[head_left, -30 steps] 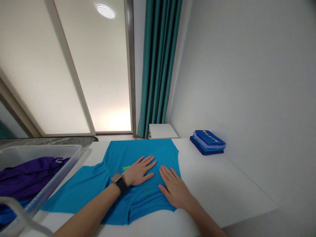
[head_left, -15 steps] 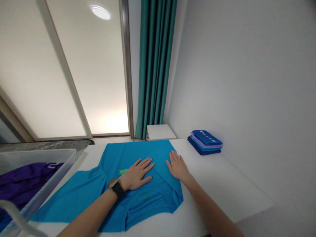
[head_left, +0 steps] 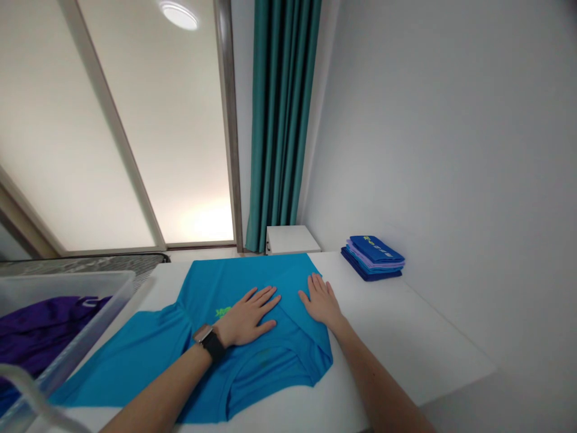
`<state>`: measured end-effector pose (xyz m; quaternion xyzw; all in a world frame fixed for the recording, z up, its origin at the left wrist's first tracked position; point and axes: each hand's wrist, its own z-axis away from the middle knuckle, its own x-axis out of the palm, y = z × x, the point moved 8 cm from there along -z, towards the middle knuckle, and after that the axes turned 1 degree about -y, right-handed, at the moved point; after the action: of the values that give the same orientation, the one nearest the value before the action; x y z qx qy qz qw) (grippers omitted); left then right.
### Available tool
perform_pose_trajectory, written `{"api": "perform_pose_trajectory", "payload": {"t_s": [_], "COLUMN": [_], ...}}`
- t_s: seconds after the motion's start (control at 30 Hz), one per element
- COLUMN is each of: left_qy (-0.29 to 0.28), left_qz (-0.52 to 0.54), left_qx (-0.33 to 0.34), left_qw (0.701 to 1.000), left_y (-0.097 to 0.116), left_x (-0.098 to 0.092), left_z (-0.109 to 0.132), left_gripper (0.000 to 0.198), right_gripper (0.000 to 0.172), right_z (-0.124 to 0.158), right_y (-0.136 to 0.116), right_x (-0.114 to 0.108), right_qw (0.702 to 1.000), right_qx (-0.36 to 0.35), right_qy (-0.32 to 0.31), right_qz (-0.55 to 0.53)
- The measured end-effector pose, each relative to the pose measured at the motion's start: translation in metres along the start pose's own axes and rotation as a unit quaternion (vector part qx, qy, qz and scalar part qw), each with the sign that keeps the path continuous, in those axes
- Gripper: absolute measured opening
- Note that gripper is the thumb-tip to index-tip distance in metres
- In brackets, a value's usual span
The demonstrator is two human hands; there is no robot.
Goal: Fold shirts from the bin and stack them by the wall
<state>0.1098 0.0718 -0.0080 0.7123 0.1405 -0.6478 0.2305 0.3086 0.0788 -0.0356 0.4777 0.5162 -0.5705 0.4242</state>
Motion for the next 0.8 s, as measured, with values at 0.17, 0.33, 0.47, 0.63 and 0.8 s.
{"api": "perform_pose_trajectory", "payload": {"t_s": [0.17, 0.33, 0.47, 0.63, 0.8], "left_qy": [0.016, 0.018, 0.021, 0.041, 0.055], "left_qz": [0.008, 0.004, -0.003, -0.008, -0.013], "left_qx": [0.004, -0.01, -0.036, -0.058, -0.104], "left_qw": [1.0, 1.0, 0.999, 0.997, 0.993], "left_y": [0.0, -0.001, -0.007, -0.025, -0.051], "left_x": [-0.002, -0.007, -0.015, -0.023, -0.032], "left_z": [0.001, 0.002, 0.009, 0.036, 0.077], "left_gripper": [0.064, 0.064, 0.062, 0.059, 0.058], "right_gripper": [0.077, 0.074, 0.072, 0.066, 0.064], "right_z": [0.002, 0.008, 0.016, 0.023, 0.029], "right_y": [0.0, -0.009, -0.035, -0.077, -0.13], "right_x": [-0.001, -0.009, -0.014, -0.018, -0.015], "right_qw": [1.0, 1.0, 0.996, 0.988, 0.974], "right_qx": [-0.003, -0.024, -0.086, -0.151, -0.221], "right_qy": [-0.004, 0.001, -0.007, -0.027, -0.04], "right_qz": [-0.006, -0.014, -0.023, -0.022, -0.031]}}
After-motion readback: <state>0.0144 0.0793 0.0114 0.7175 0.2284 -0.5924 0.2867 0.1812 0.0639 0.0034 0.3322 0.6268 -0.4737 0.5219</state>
